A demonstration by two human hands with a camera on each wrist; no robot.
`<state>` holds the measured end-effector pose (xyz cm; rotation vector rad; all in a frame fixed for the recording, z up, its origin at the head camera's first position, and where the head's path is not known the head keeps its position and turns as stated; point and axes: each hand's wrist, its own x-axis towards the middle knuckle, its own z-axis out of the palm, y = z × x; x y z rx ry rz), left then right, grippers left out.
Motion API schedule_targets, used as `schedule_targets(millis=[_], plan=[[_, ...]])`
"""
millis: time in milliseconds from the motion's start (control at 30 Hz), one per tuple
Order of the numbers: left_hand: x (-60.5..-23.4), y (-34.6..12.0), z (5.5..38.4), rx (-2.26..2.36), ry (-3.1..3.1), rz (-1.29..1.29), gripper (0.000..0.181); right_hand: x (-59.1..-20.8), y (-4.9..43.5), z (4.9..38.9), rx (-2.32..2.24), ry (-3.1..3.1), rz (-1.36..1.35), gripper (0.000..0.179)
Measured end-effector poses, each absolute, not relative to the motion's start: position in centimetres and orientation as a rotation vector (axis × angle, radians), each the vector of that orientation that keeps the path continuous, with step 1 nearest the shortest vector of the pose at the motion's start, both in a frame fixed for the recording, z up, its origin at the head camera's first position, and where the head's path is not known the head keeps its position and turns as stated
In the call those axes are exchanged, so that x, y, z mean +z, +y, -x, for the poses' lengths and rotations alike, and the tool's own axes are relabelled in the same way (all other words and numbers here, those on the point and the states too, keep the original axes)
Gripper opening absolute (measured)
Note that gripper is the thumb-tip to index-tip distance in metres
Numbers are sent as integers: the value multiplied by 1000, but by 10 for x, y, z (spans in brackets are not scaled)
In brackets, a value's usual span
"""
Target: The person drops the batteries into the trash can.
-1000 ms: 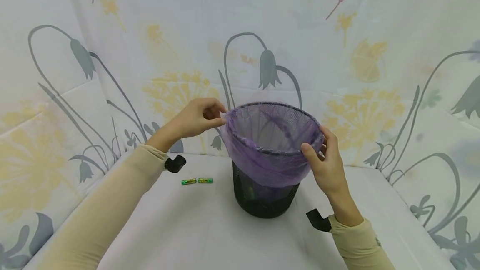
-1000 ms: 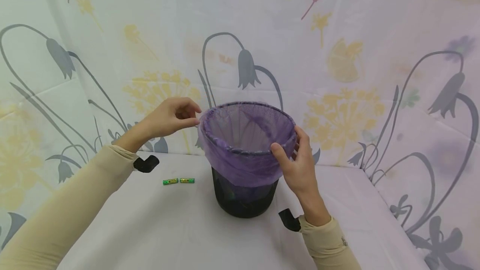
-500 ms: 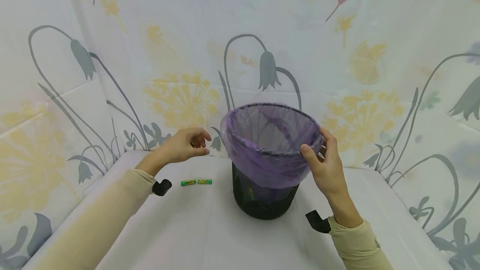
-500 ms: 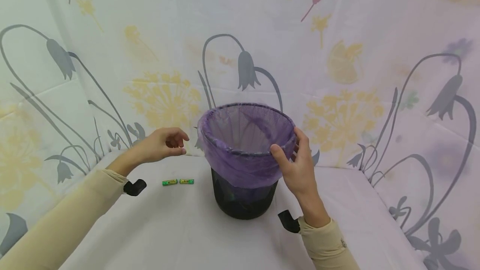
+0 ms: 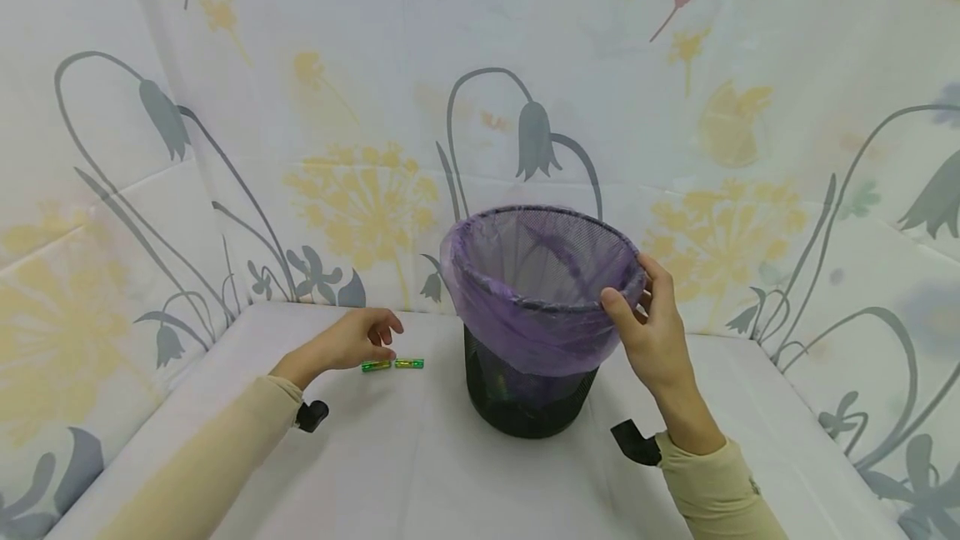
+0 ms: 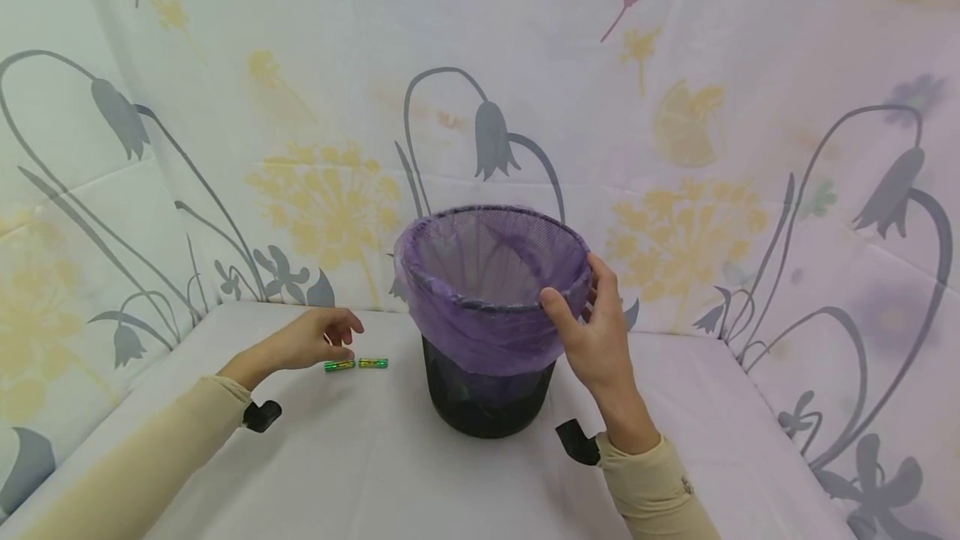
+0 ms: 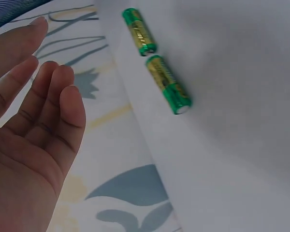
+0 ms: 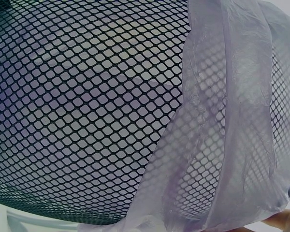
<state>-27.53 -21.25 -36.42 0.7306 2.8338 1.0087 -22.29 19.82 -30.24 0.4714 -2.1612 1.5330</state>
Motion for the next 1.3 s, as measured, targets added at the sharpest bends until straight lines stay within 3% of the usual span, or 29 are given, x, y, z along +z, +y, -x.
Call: schedule_targets(millis=[600, 1300], plan=[[-403, -225, 287, 935, 2810, -633, 30, -303, 197, 223, 1539, -2165, -467, 66], [-411, -230, 286, 846, 2807, -620, 32, -302, 198, 222, 1548, -2165, -444, 66]])
